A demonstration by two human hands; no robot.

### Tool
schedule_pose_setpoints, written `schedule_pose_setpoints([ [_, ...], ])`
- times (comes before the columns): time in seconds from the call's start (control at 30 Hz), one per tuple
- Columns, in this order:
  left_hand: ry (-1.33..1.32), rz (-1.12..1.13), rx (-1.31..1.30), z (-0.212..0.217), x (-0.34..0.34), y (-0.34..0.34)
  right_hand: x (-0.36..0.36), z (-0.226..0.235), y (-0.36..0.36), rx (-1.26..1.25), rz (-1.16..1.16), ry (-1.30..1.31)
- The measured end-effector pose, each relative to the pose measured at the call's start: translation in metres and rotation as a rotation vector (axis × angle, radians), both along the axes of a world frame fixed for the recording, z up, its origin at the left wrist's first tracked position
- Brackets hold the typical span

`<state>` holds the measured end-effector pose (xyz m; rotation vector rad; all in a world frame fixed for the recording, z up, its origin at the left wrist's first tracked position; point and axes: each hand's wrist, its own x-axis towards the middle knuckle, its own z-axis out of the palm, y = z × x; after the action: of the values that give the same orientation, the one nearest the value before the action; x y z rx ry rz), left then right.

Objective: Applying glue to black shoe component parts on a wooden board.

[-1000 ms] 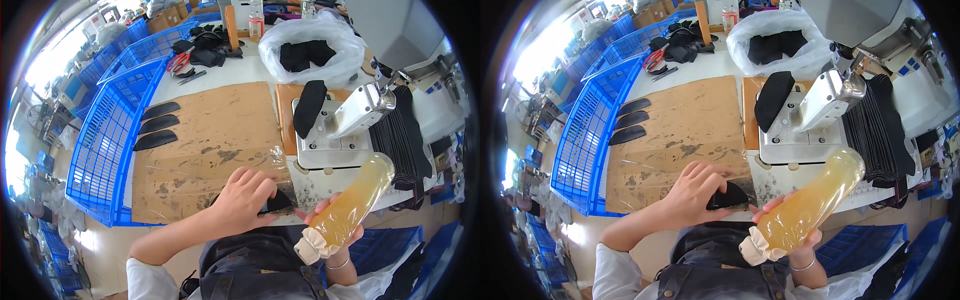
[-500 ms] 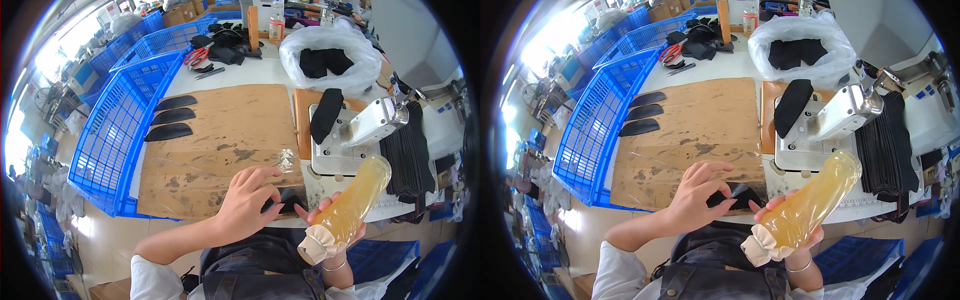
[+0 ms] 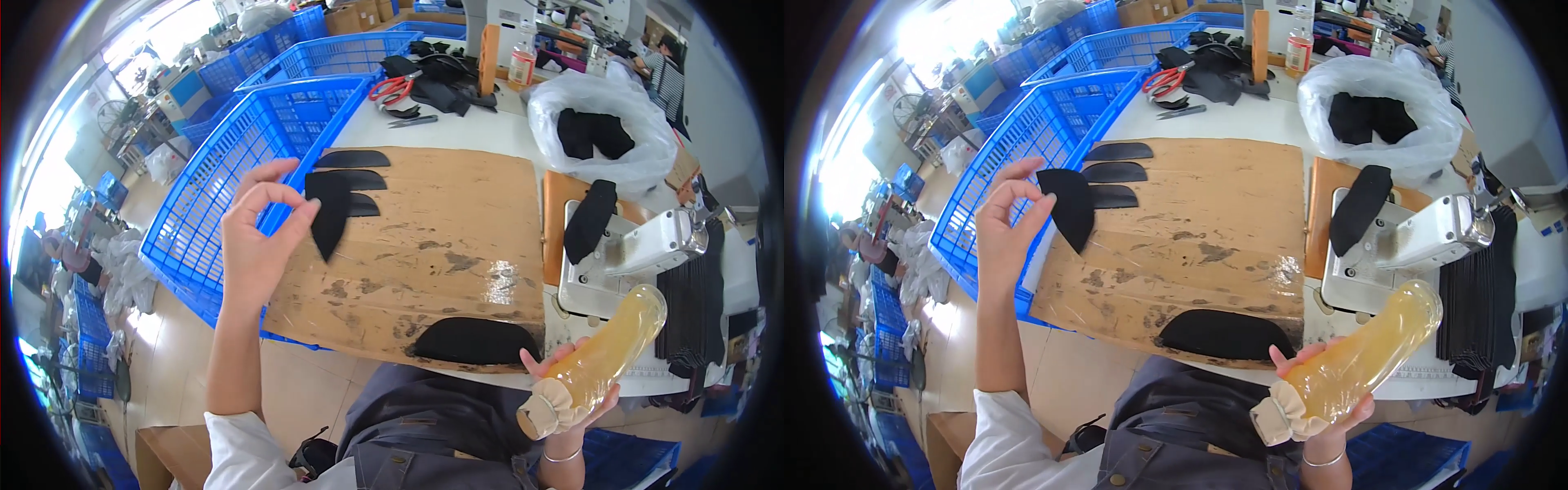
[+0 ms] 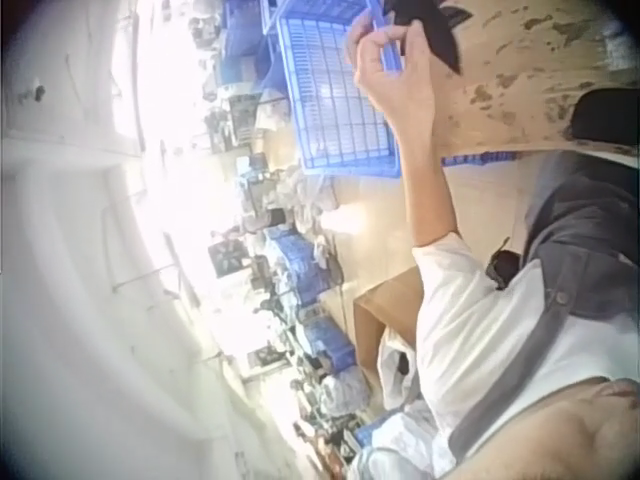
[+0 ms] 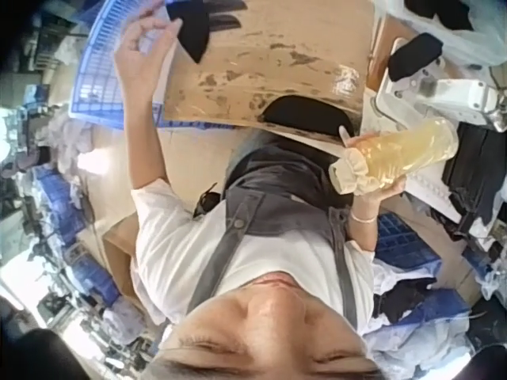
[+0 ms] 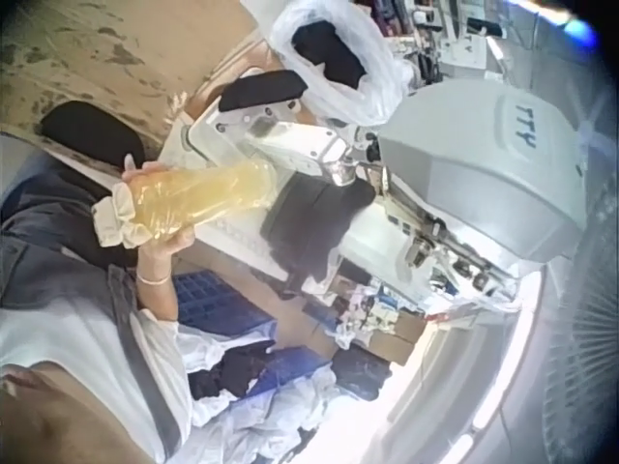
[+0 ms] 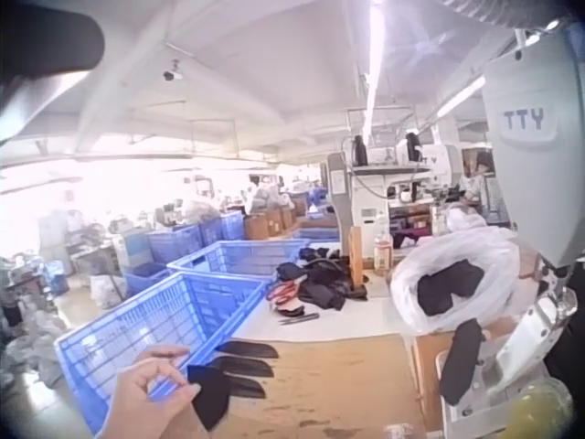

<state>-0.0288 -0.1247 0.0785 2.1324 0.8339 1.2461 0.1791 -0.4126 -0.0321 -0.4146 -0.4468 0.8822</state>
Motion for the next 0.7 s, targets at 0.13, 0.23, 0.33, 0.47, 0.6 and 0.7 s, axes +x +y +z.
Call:
schedule_pose_setpoints([
  [0.13,0.331,0.235,0.498,-0.032,-0.007,0.014,-0.003,0.005,0.001,-0.036,-0.012,-0.010],
  [0.23,0.470,0.160,0.589,-0.085,-0.009,0.027,-0.004,0.007,-0.001,-0.039,-0.008,-0.003],
  [0.33,0.475,0.053,0.490,-0.098,-0.008,0.032,-0.004,0.008,-0.003,-0.037,-0.003,0.001],
  [0.47,0.471,-0.048,0.355,-0.090,-0.011,0.034,-0.003,0.008,-0.002,-0.039,-0.017,0.001],
  [0.6,0.460,-0.096,0.266,-0.089,-0.014,0.037,-0.004,0.010,-0.001,-0.022,-0.008,0.011],
  [0.7,0.454,-0.044,0.252,-0.088,-0.016,0.039,-0.006,0.011,-0.002,-0.026,0.010,0.019],
])
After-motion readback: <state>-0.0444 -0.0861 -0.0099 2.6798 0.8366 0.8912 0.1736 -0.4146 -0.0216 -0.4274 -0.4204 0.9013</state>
